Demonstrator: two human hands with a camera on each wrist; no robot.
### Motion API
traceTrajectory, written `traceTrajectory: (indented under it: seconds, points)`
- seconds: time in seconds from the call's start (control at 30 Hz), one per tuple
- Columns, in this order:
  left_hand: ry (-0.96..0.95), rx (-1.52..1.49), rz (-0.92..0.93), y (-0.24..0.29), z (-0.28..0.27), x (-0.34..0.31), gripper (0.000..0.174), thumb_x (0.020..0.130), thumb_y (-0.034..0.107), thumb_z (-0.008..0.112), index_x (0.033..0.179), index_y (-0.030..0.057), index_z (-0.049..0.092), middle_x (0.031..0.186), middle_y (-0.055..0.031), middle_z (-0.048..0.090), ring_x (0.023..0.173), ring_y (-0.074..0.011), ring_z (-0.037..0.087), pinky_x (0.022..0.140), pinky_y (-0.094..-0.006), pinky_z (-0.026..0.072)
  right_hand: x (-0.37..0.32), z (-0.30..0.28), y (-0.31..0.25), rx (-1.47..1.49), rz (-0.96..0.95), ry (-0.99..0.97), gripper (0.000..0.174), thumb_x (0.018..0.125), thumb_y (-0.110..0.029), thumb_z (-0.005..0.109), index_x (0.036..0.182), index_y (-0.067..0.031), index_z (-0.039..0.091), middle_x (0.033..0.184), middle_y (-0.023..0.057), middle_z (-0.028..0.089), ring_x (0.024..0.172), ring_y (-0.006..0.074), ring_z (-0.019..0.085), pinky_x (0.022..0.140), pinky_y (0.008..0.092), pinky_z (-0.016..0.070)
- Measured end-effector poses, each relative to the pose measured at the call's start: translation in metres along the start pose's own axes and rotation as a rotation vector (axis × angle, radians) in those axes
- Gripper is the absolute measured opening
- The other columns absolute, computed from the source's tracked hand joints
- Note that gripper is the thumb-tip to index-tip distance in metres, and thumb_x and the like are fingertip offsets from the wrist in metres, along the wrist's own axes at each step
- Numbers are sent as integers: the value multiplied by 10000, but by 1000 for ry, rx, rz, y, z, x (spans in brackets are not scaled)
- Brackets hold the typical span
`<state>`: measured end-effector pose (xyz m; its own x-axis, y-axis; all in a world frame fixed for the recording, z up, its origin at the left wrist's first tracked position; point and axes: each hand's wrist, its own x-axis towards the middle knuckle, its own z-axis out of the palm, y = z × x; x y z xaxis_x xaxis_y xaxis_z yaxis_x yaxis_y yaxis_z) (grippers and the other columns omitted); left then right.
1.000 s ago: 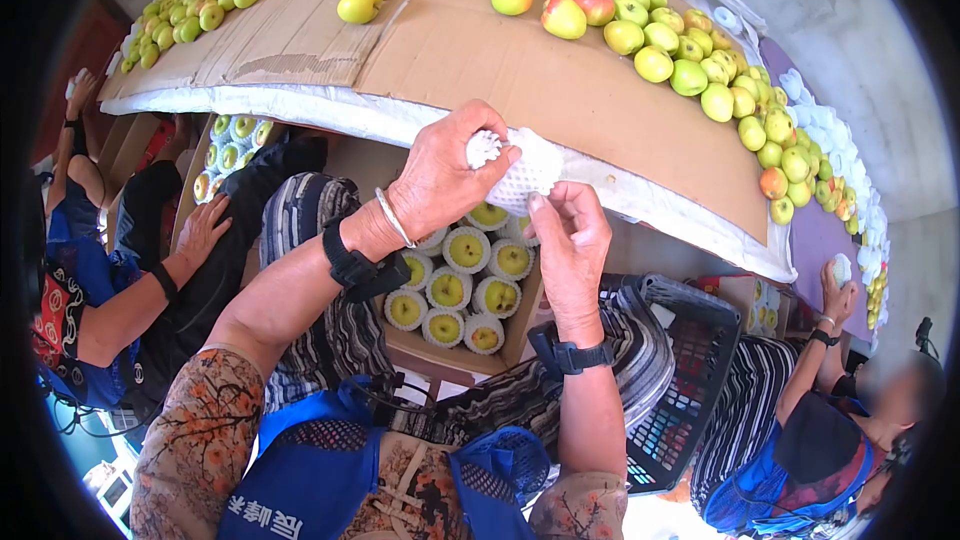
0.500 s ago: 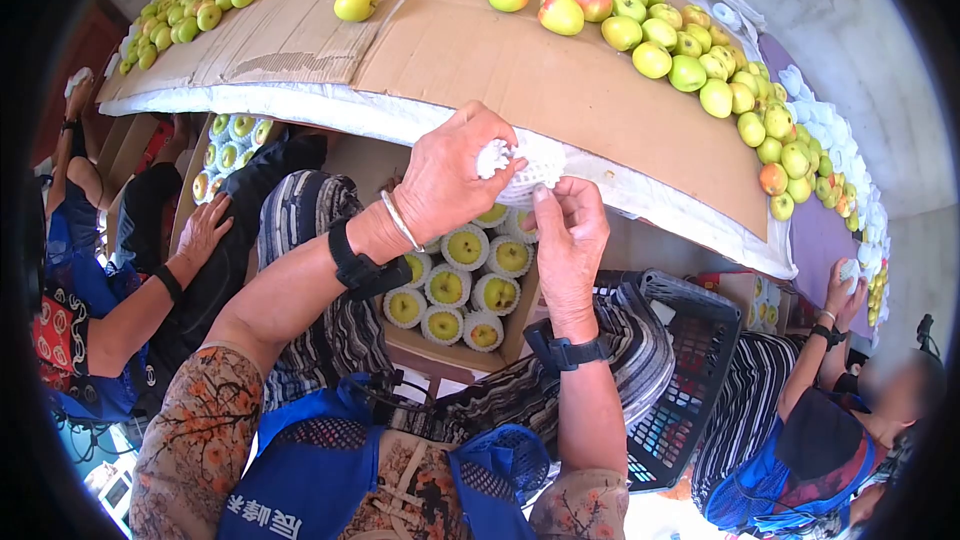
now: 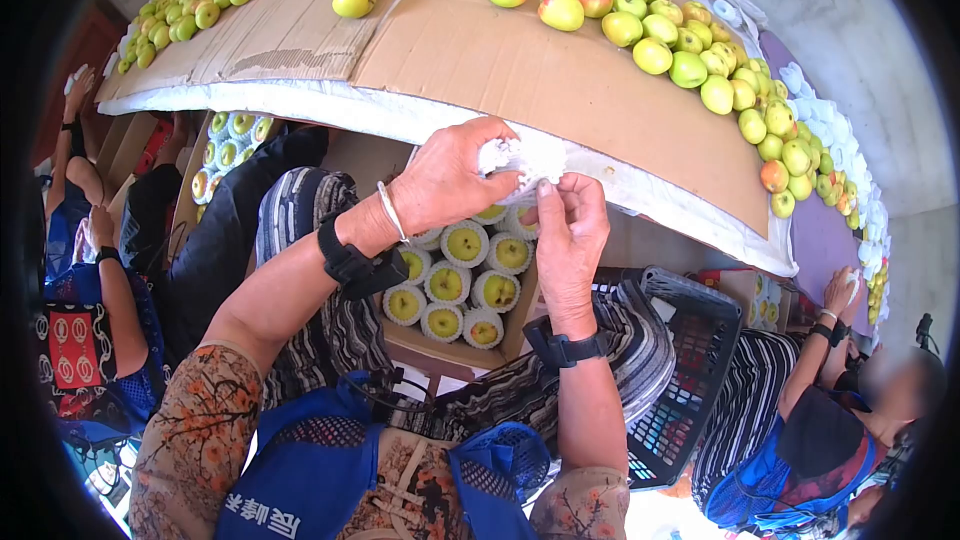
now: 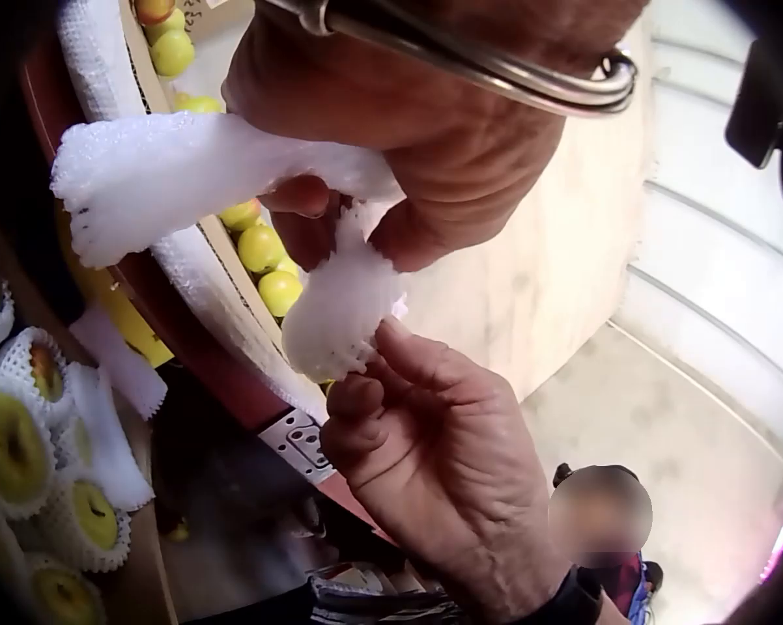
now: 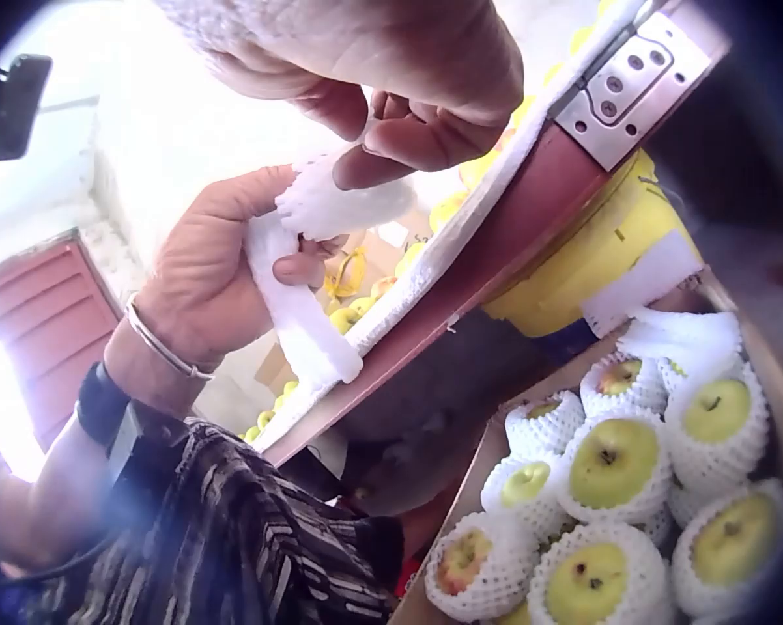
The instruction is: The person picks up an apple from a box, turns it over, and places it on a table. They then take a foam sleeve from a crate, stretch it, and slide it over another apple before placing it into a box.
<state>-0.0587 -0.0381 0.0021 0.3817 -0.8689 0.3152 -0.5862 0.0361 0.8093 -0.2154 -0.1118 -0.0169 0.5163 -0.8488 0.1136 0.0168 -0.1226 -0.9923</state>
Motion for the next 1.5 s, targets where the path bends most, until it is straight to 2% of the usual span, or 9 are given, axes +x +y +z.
traceTrajectory:
  seconds: [0.07, 0.27, 0.43, 0.6, 0.7, 1.03, 1.17, 1.37, 1.5]
  points:
    - [-20, -84, -30, -7, 2, 2, 276, 824, 173, 684, 1010, -18, 613, 835, -240, 666, 808, -350, 675, 731, -399, 532, 0, 1, 1, -14, -19, -2, 127, 951, -95, 586, 1020, -20, 510, 760, 23, 590, 621, 80, 574, 550, 207, 410]
    - [38, -374, -224, -15, 4, 6, 250, 869, 137, 672, 1037, -31, 597, 776, -130, 657, 737, -131, 579, 690, -316, 513, -1, 2, -8, -1, -14, -124, 130, 972, -154, 565, 980, -27, 539, 744, 17, 591, 611, 88, 572, 533, 219, 404]
    - [-157, -603, -328, -5, -5, 8, 151, 917, 68, 635, 1059, 21, 615, 809, 2, 643, 736, -37, 576, 631, -210, 497, 5, -9, -11, 85, 24, 187, 300, 1016, -306, 476, 1002, -30, 594, 786, 71, 657, 599, 83, 564, 517, 213, 361]
    - [-295, -653, -334, -6, -4, 7, 173, 893, 65, 649, 1053, 5, 620, 816, -27, 664, 743, -63, 602, 652, -232, 512, 15, -12, -15, 286, 107, 71, 348, 1010, -273, 501, 1224, -12, 586, 1152, 121, 638, 982, 133, 595, 720, 244, 427]
    - [-314, -641, -382, -10, 2, 9, 151, 899, 57, 639, 1043, 9, 634, 807, 5, 648, 734, -40, 586, 633, -207, 502, 11, -11, -3, 398, 173, -202, 364, 988, -236, 553, 1277, -16, 573, 1206, 93, 618, 1114, 151, 551, 795, 259, 422]
    - [-79, -478, -481, -17, 5, 14, 190, 888, 145, 678, 1012, 3, 652, 770, -14, 650, 656, -61, 558, 554, -218, 458, 12, -23, -9, 539, 266, -146, 139, 864, -35, 705, 922, -62, 582, 841, -7, 600, 621, 39, 435, 508, 172, 315]
    - [51, -617, -467, -13, -7, 17, 206, 885, 187, 700, 988, 15, 654, 744, -13, 641, 613, -63, 540, 496, -228, 427, 19, -36, -5, 557, 211, -36, 170, 843, -7, 715, 921, -57, 572, 809, 3, 598, 606, 45, 463, 504, 176, 329]
    - [187, -142, -233, -13, 3, 13, 244, 841, 180, 723, 961, -9, 626, 695, -93, 635, 637, -150, 610, 582, -303, 502, 17, -18, 8, 7, -98, 294, 111, 888, -44, 671, 932, -41, 569, 752, -19, 565, 601, 46, 480, 537, 184, 388]
    - [272, -29, -151, -9, 11, 10, 245, 828, 173, 722, 963, -3, 617, 707, -163, 637, 659, -203, 634, 626, -330, 512, -3, 0, -4, -50, -163, 104, 182, 882, -114, 712, 944, -29, 564, 804, -13, 572, 701, 38, 508, 617, 200, 445]
